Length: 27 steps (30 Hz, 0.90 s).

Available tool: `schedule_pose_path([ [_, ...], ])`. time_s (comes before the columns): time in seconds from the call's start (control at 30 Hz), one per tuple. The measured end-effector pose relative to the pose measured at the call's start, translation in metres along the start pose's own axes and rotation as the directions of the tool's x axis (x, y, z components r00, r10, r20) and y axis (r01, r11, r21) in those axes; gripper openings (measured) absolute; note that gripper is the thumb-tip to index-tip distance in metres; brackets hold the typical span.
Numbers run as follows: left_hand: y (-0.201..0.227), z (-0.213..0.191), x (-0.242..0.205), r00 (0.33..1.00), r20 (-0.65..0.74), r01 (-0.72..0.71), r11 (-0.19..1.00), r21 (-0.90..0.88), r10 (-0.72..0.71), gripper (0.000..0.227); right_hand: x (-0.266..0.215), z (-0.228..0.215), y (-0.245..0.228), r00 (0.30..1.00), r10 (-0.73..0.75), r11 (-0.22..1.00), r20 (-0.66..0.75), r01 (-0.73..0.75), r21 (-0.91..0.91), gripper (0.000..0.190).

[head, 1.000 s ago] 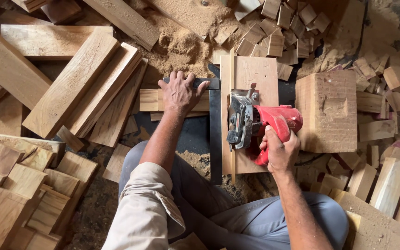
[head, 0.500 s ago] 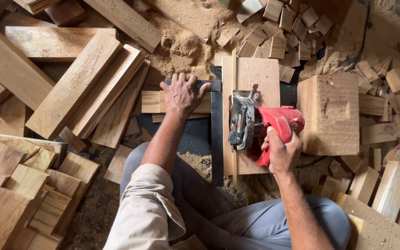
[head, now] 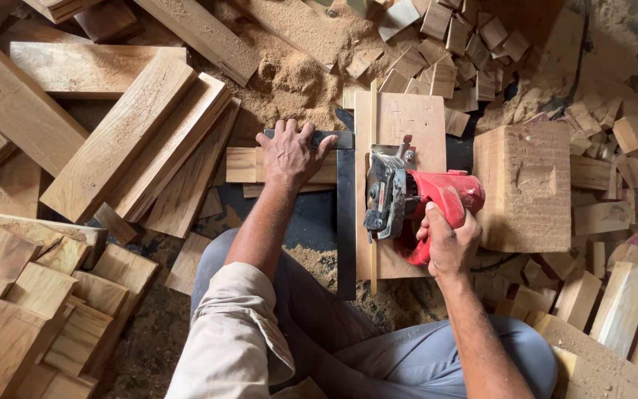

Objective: Measure and mark wood with a square and pencil, then cut with a jigsaw.

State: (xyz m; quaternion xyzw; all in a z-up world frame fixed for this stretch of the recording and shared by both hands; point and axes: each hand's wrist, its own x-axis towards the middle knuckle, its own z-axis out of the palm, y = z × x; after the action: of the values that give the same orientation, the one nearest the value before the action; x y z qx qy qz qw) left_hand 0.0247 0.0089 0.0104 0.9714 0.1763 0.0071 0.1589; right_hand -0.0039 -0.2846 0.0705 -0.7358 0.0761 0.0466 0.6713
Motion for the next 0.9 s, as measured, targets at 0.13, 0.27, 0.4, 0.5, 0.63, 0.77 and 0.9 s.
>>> schedule_pose_path([
  [0.13, 0.001, -0.001, -0.001, 1.000, -0.015, -0.003, 1.000, -0.010, 0.003, 0.064, 0.002, 0.003, -0.004, 1.000, 0.018, 1.000, -0.003, -0.018, -0.004, 0.013],
  [0.27, 0.000, 0.000, -0.001, 1.000, -0.017, 0.004, 1.000, -0.014, -0.004, 0.064, 0.006, 0.005, -0.006, 1.000, -0.010, 1.000, 0.023, 0.010, -0.002, 0.013],
  [0.4, 0.000, 0.000, -0.001, 0.998, -0.055, -0.008, 1.000, -0.019, 0.007, 0.063, 0.011, 0.007, -0.006, 1.000, -0.020, 1.000, 0.021, 0.020, 0.004, 0.012],
  [0.5, -0.001, 0.001, -0.002, 0.998, -0.064, -0.009, 1.000, -0.026, 0.007, 0.062, 0.012, 0.009, -0.006, 0.999, -0.033, 0.999, 0.024, 0.032, 0.016, 0.011],
  [0.63, -0.001, 0.002, -0.002, 0.998, -0.059, -0.006, 1.000, -0.030, 0.004, 0.063, 0.015, 0.013, -0.012, 0.999, -0.038, 0.999, 0.020, 0.038, 0.012, 0.010],
  [0.77, -0.001, 0.001, 0.000, 0.999, -0.037, 0.004, 1.000, -0.024, -0.005, 0.063, 0.018, 0.015, -0.014, 0.998, -0.046, 0.998, 0.030, 0.045, 0.037, 0.009],
  [0.9, -0.001, -0.001, 0.000, 1.000, -0.016, 0.005, 1.000, -0.023, -0.006, 0.063, 0.023, 0.016, -0.013, 0.996, -0.076, 0.997, 0.049, 0.075, 0.032, 0.010],
])
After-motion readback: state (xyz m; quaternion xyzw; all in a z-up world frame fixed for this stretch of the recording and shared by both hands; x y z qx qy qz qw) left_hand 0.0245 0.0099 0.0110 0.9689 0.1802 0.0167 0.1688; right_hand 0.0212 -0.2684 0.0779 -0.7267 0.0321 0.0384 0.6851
